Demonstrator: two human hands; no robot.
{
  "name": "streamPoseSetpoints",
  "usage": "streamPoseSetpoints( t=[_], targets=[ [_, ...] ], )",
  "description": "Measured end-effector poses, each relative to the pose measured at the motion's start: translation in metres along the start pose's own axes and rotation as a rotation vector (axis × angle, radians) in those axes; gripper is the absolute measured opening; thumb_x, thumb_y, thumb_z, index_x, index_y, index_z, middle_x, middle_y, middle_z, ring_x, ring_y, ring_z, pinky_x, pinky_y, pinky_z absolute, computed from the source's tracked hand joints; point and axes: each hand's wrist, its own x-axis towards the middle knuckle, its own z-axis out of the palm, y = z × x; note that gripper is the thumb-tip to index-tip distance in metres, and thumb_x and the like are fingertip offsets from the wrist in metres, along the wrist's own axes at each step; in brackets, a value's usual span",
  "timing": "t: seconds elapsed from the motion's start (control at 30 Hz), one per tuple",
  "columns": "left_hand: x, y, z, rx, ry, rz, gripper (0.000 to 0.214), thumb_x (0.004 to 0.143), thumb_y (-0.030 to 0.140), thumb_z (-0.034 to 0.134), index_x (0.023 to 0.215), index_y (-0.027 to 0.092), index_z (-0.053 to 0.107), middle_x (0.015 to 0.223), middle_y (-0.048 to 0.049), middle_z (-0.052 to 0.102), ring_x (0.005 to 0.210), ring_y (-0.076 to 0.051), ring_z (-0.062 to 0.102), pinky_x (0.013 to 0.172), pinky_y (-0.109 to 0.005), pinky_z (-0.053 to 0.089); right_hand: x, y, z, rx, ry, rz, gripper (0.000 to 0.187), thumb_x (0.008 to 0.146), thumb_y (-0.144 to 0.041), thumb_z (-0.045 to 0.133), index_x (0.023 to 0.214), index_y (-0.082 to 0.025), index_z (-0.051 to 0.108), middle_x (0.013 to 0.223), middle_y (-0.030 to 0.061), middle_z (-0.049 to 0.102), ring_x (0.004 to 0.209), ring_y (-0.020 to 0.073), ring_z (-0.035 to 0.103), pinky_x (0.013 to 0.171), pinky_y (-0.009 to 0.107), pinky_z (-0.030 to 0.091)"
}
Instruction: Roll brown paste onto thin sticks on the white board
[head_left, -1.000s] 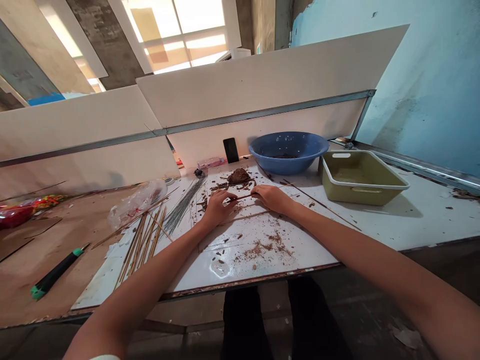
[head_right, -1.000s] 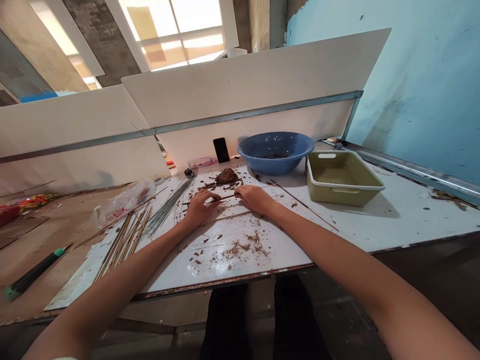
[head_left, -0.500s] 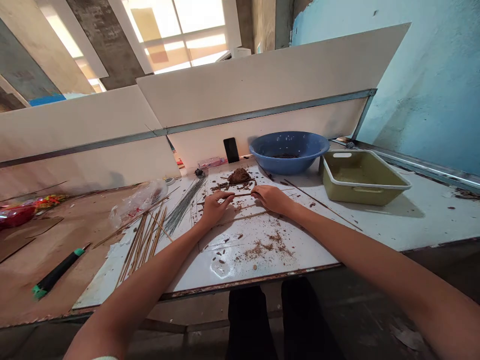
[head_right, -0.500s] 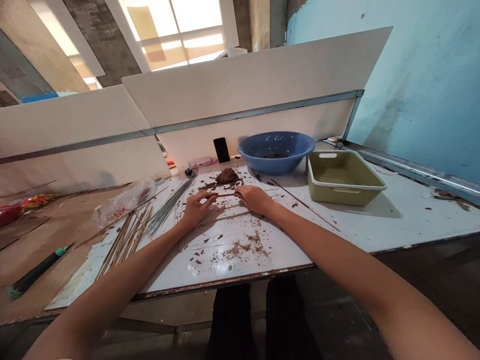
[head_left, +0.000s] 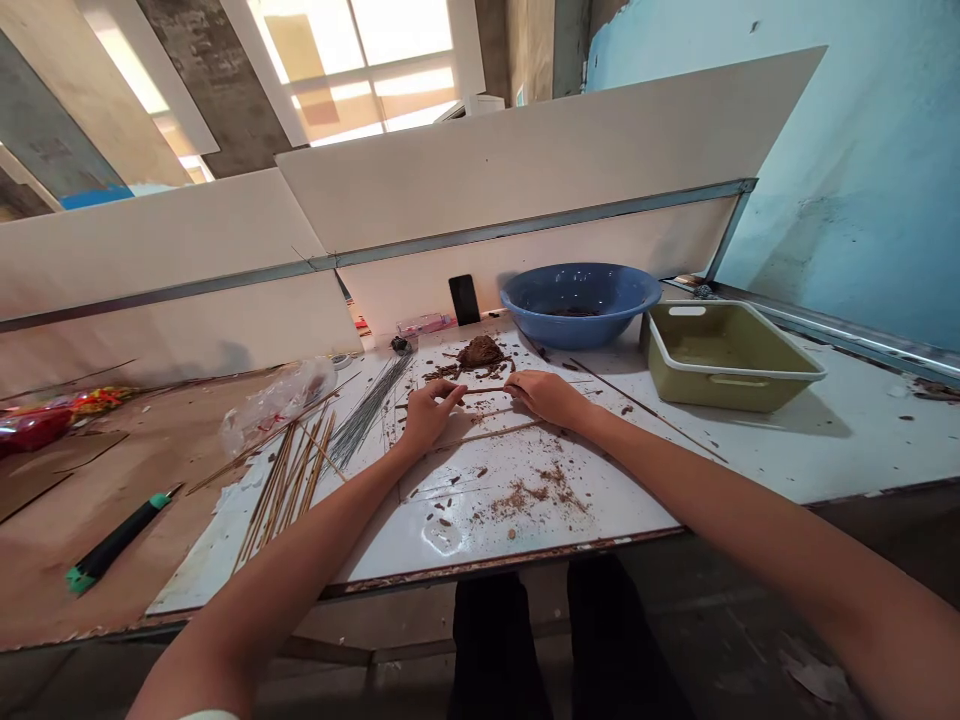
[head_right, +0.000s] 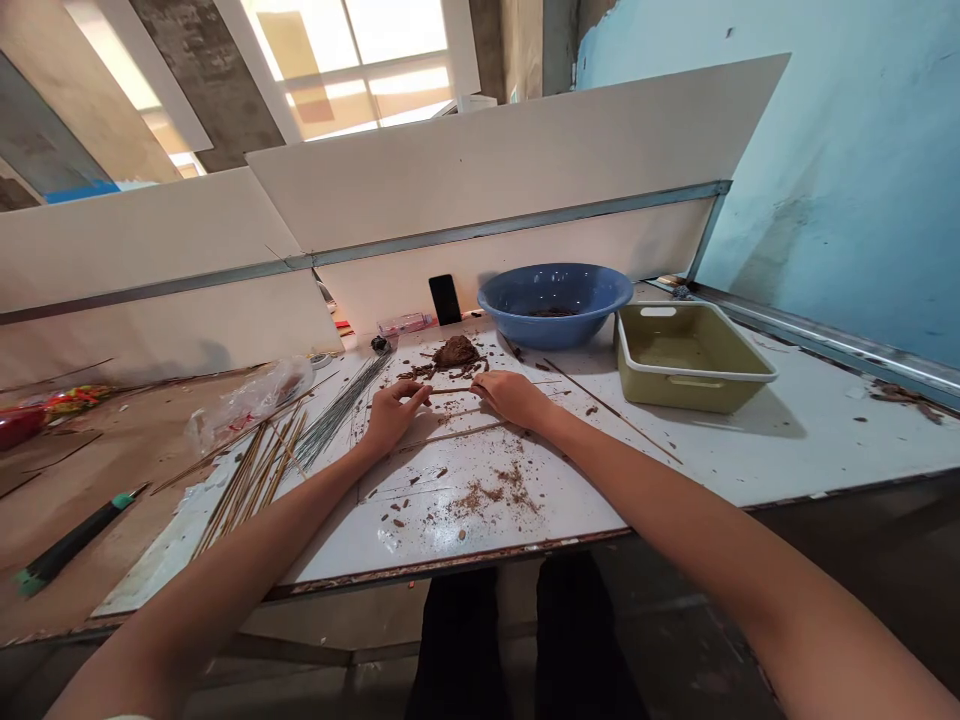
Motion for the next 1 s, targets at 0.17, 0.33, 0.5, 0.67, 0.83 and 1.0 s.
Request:
streamPoseSetpoints(
  t=[0.17,0.33,0.5,0.67,0.83,1.0],
  targets=[
    [-0.0019,0.0021,0.0006,-0.052,0.012,0.01,0.03,0.094,0.053,0.083,0.108,0.027,0.084,0.104,-0.0054,0.088,0.091,-0.026,0.081,0.091,-0.041,0.063,0.0001,0.0002,-0.0016,0.001,0.009,0.006,0.014,0.116,-0.026,0.062,0.118,-0.021,0.075,0.115,0.0121,0.083,0.105,0.0274,0.076,0.093,0.035,0.055],
    [-0.0018,0.0034,-0.001,-0.116,-0.008,-0.038,0.062,0.101,0.054,0.077,0.153,0.023,0.063,0.085,-0.0011,0.085,0.089,-0.026,0.082,0.096,-0.042,0.061,0.0001,0.0003,-0.0013,-0.016,0.006,0.012,0.021,0.118,-0.023,0.055,0.113,-0.021,0.075,0.111,0.0119,0.083,0.104,0.0267,0.076,0.094,0.035,0.054],
    [-0.0007,0.0016,-0.0013,-0.131,0.034,-0.033,0.07,0.095,0.055,0.084,0.152,0.025,0.057,0.099,-0.0042,0.087,0.096,-0.027,0.082,0.093,-0.041,0.06,-0.0002,-0.0012,-0.0024,-0.003,0.013,0.013,0.015,0.116,-0.025,0.061,0.114,-0.021,0.076,0.113,0.0119,0.083,0.105,0.0274,0.077,0.093,0.035,0.055],
    [-0.0015,0.0029,-0.0021,-0.18,-0.008,-0.062,0.06,0.102,0.056,0.074,0.15,0.023,0.057,0.085,-0.001,0.083,0.086,-0.025,0.081,0.089,-0.04,0.06,-0.0003,-0.0008,-0.0019,-0.007,0.014,-0.003,0.018,0.117,-0.023,0.058,0.114,-0.02,0.075,0.112,0.0131,0.083,0.105,0.0282,0.077,0.094,0.037,0.056],
    [-0.0011,0.0035,-0.0017,-0.162,0.024,-0.058,0.056,0.096,0.05,0.08,0.143,0.025,0.061,0.094,-0.0031,0.085,0.09,-0.025,0.081,0.089,-0.04,0.06,-0.0002,0.0011,-0.0002,0.008,0.035,0.004,0.012,0.114,-0.024,0.063,0.115,-0.022,0.075,0.115,0.0119,0.083,0.108,0.0278,0.077,0.095,0.036,0.056],
    [-0.0003,0.0019,-0.0004,-0.159,0.005,-0.051,0.041,0.102,0.05,0.07,0.134,0.025,0.063,0.076,0.0021,0.077,0.077,-0.023,0.078,0.084,-0.038,0.058,-0.0003,0.0008,-0.0013,-0.009,0.017,0.005,0.02,0.117,-0.023,0.056,0.112,-0.021,0.075,0.113,0.0136,0.083,0.106,0.0284,0.077,0.097,0.038,0.056]
  ],
)
